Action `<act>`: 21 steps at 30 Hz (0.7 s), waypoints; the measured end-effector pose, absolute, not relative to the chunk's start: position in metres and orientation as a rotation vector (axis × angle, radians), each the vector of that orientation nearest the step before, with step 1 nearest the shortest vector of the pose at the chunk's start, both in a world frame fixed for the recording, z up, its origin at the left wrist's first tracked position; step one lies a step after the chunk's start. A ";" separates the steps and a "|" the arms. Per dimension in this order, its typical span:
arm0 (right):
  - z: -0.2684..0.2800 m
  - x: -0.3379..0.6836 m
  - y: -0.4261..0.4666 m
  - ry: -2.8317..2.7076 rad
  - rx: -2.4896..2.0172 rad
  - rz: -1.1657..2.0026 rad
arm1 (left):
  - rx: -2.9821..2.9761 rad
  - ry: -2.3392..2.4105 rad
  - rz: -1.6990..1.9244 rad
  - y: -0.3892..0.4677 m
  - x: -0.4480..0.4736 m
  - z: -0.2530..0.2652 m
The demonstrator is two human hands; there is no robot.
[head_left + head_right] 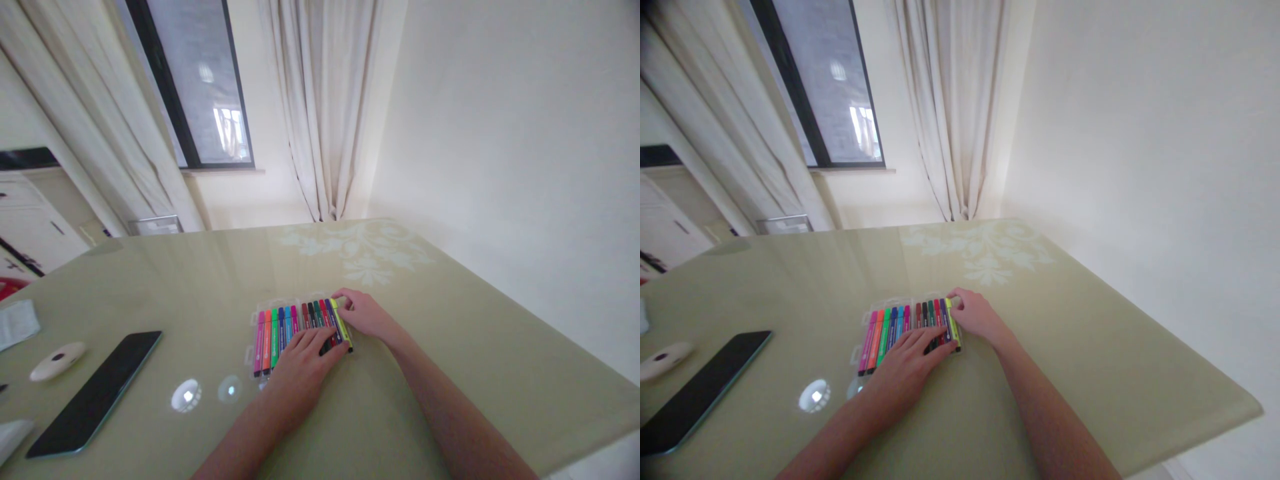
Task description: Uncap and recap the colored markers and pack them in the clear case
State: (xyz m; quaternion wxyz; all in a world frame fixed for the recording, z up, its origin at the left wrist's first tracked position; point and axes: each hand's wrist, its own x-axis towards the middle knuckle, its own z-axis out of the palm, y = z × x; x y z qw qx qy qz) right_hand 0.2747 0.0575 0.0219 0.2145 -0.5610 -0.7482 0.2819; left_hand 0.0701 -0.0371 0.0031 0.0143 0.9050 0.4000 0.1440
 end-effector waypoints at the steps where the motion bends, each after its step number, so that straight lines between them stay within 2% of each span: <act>1: 0.021 0.275 0.058 -2.076 -1.555 0.777 | 2.822 1.239 0.449 -0.037 0.071 0.003; 5: 0.023 0.275 0.057 -2.064 -1.561 0.780 | 2.777 1.272 0.543 -0.034 0.070 0.009; 8: 0.026 0.274 0.055 -2.025 -1.616 0.769 | 2.653 1.618 0.615 -0.030 0.062 0.022; 12: 0.027 0.273 0.055 -1.984 -1.696 0.732 | 2.400 2.386 0.358 -0.026 0.044 0.038; 14: 0.027 0.272 0.055 -1.968 -1.723 0.728 | 2.262 2.554 0.165 -0.025 0.036 0.040; 17: 0.027 0.272 0.056 -1.956 -1.733 0.745 | 2.112 2.520 0.083 -0.024 0.032 0.038; 21: 0.024 0.274 0.059 -1.897 -1.748 0.815 | 1.977 2.340 0.372 -0.019 0.028 0.038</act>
